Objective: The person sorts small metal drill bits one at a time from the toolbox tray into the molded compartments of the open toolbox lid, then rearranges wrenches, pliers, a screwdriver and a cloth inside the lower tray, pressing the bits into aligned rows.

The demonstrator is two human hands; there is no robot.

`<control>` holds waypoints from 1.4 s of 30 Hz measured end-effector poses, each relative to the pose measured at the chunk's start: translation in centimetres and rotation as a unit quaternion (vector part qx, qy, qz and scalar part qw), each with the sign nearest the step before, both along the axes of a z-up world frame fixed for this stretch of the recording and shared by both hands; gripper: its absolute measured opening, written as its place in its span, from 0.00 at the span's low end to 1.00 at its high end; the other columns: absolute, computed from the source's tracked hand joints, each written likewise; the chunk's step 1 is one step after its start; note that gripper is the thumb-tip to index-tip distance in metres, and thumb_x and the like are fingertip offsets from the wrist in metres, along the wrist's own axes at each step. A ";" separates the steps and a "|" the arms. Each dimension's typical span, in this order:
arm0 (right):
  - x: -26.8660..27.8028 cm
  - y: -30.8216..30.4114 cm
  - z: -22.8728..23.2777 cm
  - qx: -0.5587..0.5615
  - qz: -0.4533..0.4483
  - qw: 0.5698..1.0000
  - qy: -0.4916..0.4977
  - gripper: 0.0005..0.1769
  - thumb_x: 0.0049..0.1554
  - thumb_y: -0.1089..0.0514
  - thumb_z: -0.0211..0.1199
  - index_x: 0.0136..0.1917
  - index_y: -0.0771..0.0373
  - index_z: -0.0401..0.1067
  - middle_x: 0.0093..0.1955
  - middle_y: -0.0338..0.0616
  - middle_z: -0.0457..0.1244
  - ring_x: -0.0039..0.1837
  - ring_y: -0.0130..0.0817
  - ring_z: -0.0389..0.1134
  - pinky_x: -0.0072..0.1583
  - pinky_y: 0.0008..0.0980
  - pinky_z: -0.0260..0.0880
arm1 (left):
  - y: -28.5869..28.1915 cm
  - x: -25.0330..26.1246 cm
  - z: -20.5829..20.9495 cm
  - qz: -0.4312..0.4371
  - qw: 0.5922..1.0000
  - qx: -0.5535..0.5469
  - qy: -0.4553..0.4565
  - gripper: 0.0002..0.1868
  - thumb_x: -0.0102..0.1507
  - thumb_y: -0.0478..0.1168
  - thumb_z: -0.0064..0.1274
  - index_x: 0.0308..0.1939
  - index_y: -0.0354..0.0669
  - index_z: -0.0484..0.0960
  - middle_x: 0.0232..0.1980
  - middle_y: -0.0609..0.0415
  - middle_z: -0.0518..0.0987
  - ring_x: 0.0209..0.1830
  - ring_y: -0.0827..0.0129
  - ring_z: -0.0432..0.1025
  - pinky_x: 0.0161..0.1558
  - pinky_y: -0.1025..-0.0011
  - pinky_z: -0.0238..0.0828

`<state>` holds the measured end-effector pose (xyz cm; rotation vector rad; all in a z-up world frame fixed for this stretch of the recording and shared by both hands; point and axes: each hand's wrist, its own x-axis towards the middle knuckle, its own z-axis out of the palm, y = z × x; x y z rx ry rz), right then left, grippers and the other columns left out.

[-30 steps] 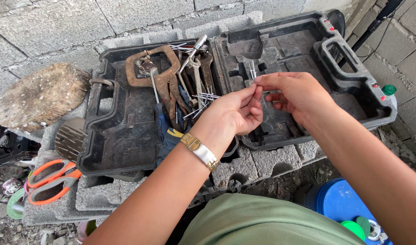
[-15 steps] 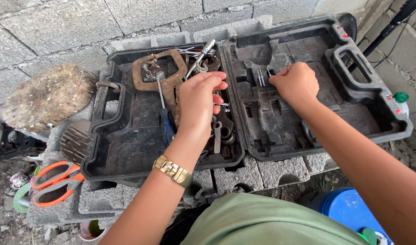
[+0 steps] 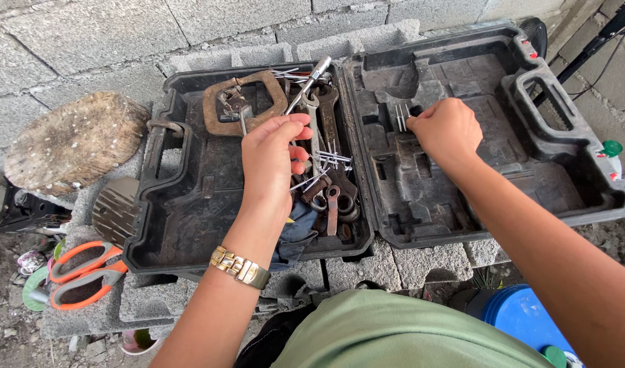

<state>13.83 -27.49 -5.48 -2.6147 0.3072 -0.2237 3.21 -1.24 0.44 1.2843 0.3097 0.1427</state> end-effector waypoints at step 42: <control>-3.2 -0.1 3.7 0.033 0.027 0.999 -0.009 0.12 0.49 0.48 0.72 0.43 0.54 0.83 0.40 0.45 0.72 0.46 0.39 0.73 0.51 0.40 0.71 | 2.5 -1.3 0.1 -0.079 0.991 0.107 -0.033 0.10 0.60 0.35 0.54 0.42 0.36 0.87 0.33 0.58 0.82 0.23 0.81 0.67 0.23 0.80 0.60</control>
